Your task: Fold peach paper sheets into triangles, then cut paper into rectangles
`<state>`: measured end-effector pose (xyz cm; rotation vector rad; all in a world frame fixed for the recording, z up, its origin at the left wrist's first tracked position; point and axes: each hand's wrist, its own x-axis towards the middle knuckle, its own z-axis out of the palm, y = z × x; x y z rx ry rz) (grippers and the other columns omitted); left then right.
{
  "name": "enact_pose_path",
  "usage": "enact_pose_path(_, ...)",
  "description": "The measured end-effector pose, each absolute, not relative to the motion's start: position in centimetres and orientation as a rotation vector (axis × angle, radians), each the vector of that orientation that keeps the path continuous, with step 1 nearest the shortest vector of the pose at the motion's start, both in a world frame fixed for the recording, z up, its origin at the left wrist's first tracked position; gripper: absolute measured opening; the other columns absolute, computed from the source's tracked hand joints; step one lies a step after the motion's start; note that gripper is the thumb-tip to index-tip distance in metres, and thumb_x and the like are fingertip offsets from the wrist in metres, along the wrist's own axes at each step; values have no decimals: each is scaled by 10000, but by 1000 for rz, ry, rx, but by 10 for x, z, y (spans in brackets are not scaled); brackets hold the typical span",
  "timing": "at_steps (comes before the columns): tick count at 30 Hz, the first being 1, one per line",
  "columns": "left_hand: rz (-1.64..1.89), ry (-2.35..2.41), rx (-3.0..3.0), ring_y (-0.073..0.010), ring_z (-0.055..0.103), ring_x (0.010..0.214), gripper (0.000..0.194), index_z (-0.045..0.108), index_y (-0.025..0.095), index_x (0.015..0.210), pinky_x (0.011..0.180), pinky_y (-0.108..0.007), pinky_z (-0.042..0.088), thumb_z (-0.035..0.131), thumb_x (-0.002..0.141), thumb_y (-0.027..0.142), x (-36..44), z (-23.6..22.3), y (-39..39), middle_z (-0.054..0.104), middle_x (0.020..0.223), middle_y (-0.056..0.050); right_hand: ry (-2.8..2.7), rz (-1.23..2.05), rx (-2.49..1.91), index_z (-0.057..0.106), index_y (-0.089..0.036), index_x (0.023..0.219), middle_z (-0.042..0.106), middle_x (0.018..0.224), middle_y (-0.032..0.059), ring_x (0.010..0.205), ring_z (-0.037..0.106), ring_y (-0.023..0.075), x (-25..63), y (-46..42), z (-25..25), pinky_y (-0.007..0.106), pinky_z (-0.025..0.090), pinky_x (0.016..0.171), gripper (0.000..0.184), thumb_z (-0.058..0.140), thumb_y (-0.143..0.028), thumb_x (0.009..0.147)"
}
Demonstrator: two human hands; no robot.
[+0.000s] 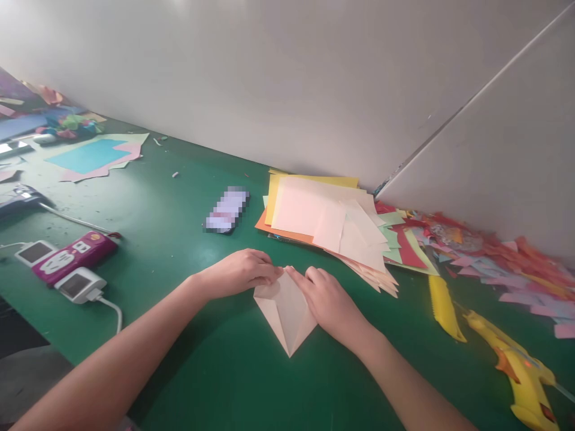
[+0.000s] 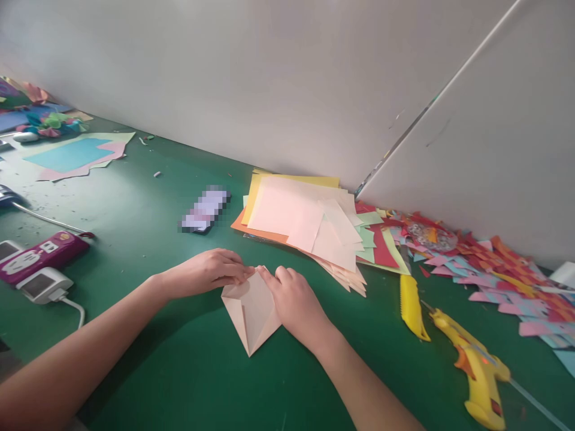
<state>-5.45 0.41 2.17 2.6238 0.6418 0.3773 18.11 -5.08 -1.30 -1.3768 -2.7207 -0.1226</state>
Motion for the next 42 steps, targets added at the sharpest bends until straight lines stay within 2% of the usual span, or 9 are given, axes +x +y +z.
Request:
enact_pose_path(5, 419, 643, 2551, -169, 583, 854, 211, 663, 178, 983, 716, -256, 443, 460, 924, 191, -58, 22, 6, 684, 913, -66, -2734, -102, -1392, 389, -172, 1385, 471, 787, 49, 669, 405, 162, 181, -52, -12, 267, 335, 572, 519, 357, -53, 882)
enact_pose_path(9, 466, 558, 2565, -179, 578, 898, 227, 681, 186, 914, 763, -274, 462, 456, 923, 165, -61, 19, 8, 708, 925, -55, -2723, -88, -1396, 395, -176, 1380, 475, 794, 51, 675, 410, 165, 181, -52, -12, 272, 344, 578, 515, 355, -53, 882)
enact_pose_path(17, 504, 541, 2590, -183, 601, 856, 209, 697, 172, 877, 747, -285, 484, 491, 907, 165, -60, 18, 10, 722, 884, -56, -2721, -68, -1414, 393, -190, 1382, 474, 793, 44, 673, 414, 155, 181, -52, -13, 259, 338, 576, 516, 375, -58, 883)
enact_pose_path(34, 489, 610, 2569, -204, 569, 955, 184, 672, 161, 965, 783, -308, 489, 523, 865, 121, -58, 21, 6, 707, 947, -58, -2744, -121, -1444, 396, -173, 1379, 473, 797, 50, 675, 406, 161, 179, -52, -12, 267, 327, 586, 526, 366, -42, 871)
enact_pose_path(42, 513, 515, 2621, -212, 581, 921, 176, 670, 160, 946, 826, -351, 474, 528, 845, 141, -59, 24, 7, 704, 942, -69, -2754, -142, -1439, 373, -170, 1390, 479, 812, 53, 691, 409, 167, 178, -52, -12, 276, 328, 605, 542, 361, -37, 864)
